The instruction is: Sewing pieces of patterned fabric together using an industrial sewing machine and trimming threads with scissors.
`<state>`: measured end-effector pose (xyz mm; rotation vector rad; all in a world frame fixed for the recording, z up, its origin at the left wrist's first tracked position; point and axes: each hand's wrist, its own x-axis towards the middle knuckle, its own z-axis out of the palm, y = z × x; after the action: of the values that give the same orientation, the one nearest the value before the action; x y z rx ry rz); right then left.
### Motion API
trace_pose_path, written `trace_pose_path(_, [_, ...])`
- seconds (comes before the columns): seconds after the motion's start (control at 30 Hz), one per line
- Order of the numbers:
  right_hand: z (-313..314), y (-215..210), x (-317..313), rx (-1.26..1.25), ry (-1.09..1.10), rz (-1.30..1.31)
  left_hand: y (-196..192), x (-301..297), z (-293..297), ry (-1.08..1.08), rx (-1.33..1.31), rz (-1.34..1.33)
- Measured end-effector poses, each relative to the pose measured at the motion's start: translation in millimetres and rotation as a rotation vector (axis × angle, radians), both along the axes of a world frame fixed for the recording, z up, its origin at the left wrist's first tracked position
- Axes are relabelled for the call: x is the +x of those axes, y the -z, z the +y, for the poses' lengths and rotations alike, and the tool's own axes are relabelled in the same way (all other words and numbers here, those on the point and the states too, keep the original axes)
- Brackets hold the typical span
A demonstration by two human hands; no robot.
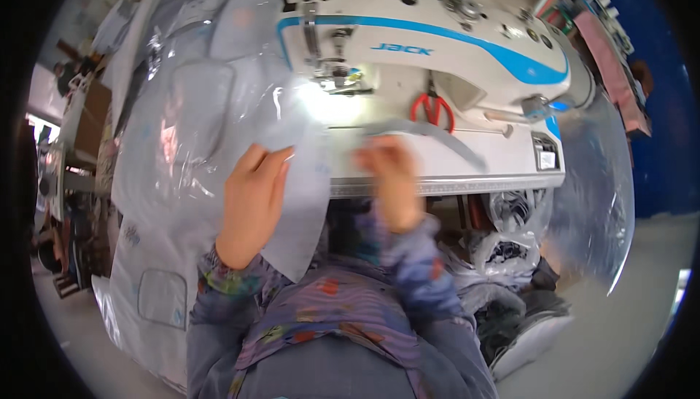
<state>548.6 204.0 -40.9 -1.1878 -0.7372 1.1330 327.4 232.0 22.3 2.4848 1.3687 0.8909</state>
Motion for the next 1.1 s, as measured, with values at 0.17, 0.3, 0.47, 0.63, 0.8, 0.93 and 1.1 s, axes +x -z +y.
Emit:
trace_pose_path(0.17, [30.6, 37.2, -101.9, 0.19, -0.336, -0.446, -29.0, 27.1, 18.6, 0.033, 0.154, 0.33])
trace_pose_path(0.3, [46.7, 27.1, -94.9, 0.35, -0.379, -0.666, -10.8, 11.5, 16.7, 0.062, -0.015, 0.07])
trace_pose_path(0.47, [37.6, 27.2, -58.7, -0.043, -0.045, -0.82, 51.2, -1.5, 0.3, 0.05, -0.236, -0.234])
trace_pose_path(0.63, [36.9, 37.2, -55.0, 0.066, -0.046, -1.082, 66.0, -6.2, -11.5, -0.009, -0.236, -0.28])
trace_pose_path(0.8, [42.5, 35.0, -61.2, -0.064, -0.033, -1.118, 54.8, 2.9, -7.4, 0.088, -0.027, -0.017])
trace_pose_path(0.93, [31.1, 32.0, -52.4, -0.082, -0.111, -0.958, 65.9, 6.6, 3.5, 0.17, -0.037, -0.047])
trace_pose_path(1.1, [22.5, 26.8, -38.2, -0.187, -0.205, -0.685, 80.4, 4.4, -1.6, 0.134, -0.076, -0.024])
